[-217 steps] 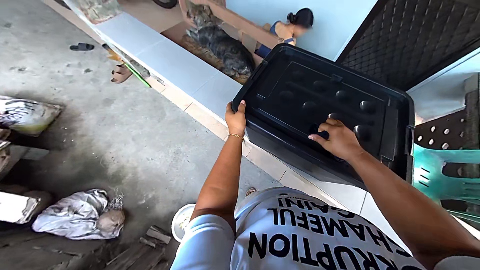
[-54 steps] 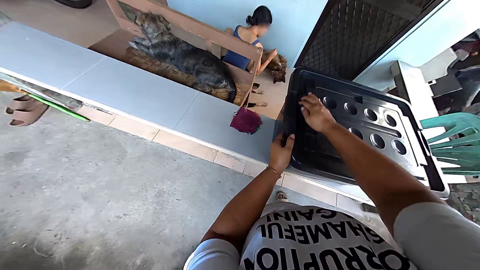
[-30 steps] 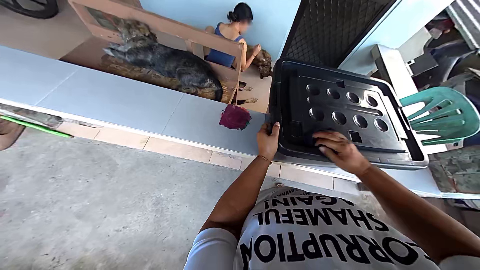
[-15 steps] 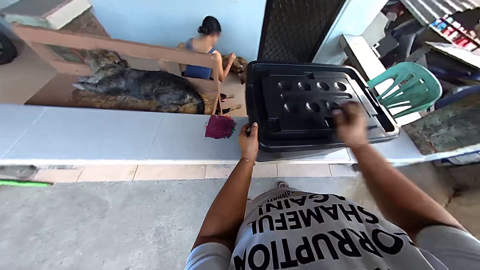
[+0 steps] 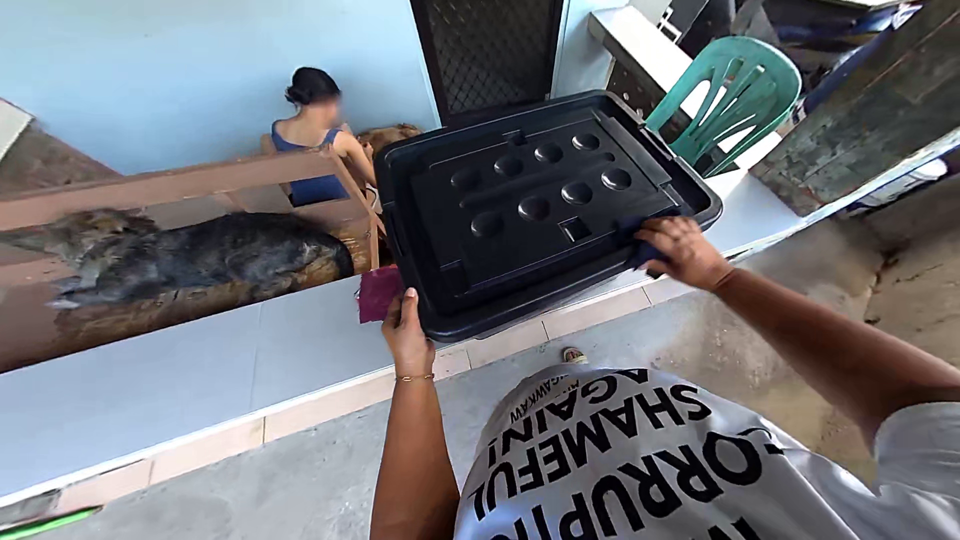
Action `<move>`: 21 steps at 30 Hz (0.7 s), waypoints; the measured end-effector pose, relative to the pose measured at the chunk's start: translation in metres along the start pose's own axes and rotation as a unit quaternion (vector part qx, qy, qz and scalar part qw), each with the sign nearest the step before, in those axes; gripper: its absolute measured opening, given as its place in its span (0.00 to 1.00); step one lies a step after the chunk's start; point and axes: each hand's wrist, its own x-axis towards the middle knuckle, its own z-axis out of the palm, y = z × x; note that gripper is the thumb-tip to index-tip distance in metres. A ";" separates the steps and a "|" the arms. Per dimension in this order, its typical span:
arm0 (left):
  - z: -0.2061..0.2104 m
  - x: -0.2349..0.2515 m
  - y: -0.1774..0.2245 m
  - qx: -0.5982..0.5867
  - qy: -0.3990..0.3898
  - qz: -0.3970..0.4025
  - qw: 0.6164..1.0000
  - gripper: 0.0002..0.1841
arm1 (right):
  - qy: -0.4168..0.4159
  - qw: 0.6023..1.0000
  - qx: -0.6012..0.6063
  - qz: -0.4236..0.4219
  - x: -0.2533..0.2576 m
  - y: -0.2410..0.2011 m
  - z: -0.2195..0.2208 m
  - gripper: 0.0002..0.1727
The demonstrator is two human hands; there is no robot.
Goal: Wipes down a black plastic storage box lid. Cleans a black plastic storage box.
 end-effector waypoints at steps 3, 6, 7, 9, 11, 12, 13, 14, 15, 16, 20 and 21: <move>0.000 0.000 0.003 0.007 -0.013 0.006 1.000 0.15 | -0.016 0.998 -0.023 0.050 -0.027 0.068 -0.029 0.29; 0.005 0.000 0.005 0.017 -0.007 -0.002 1.000 0.15 | -0.023 0.998 -0.001 0.058 -0.029 0.096 -0.039 0.31; 0.006 -0.001 0.005 0.028 0.004 0.000 1.000 0.15 | -0.023 0.997 0.013 0.067 -0.028 0.095 -0.039 0.31; 0.001 0.000 0.010 0.107 0.048 0.018 0.993 0.16 | -0.011 0.996 0.033 0.078 -0.023 0.082 -0.039 0.30; -0.008 0.000 0.029 0.279 0.079 0.044 0.956 0.26 | -0.001 0.996 0.042 0.074 -0.024 0.068 -0.036 0.28; -0.007 -0.002 0.042 0.374 0.085 0.062 0.921 0.30 | 0.007 0.997 0.045 0.065 -0.027 0.061 -0.032 0.27; -0.001 -0.008 0.057 0.454 0.079 0.098 0.882 0.34 | 0.018 0.997 0.051 0.052 -0.029 0.055 -0.027 0.26; 0.015 -0.018 0.071 0.508 0.061 0.147 0.846 0.37 | 0.028 0.997 0.063 0.037 -0.030 0.046 -0.022 0.25; 0.039 -0.031 0.080 0.543 0.019 0.207 0.814 0.39 | 0.036 0.996 0.078 0.023 -0.030 0.037 -0.017 0.25; 0.067 -0.045 0.080 0.565 -0.043 0.268 0.780 0.40 | 0.043 0.994 0.099 0.009 -0.030 0.027 -0.014 0.25; 0.185 -0.096 0.037 0.578 -0.293 0.401 0.648 0.46 | 0.053 0.974 0.205 -0.078 -0.027 -0.005 -0.011 0.22; 0.204 -0.105 0.028 0.570 -0.340 0.398 0.633 0.48 | 0.050 0.969 0.222 -0.101 -0.023 -0.008 -0.010 0.22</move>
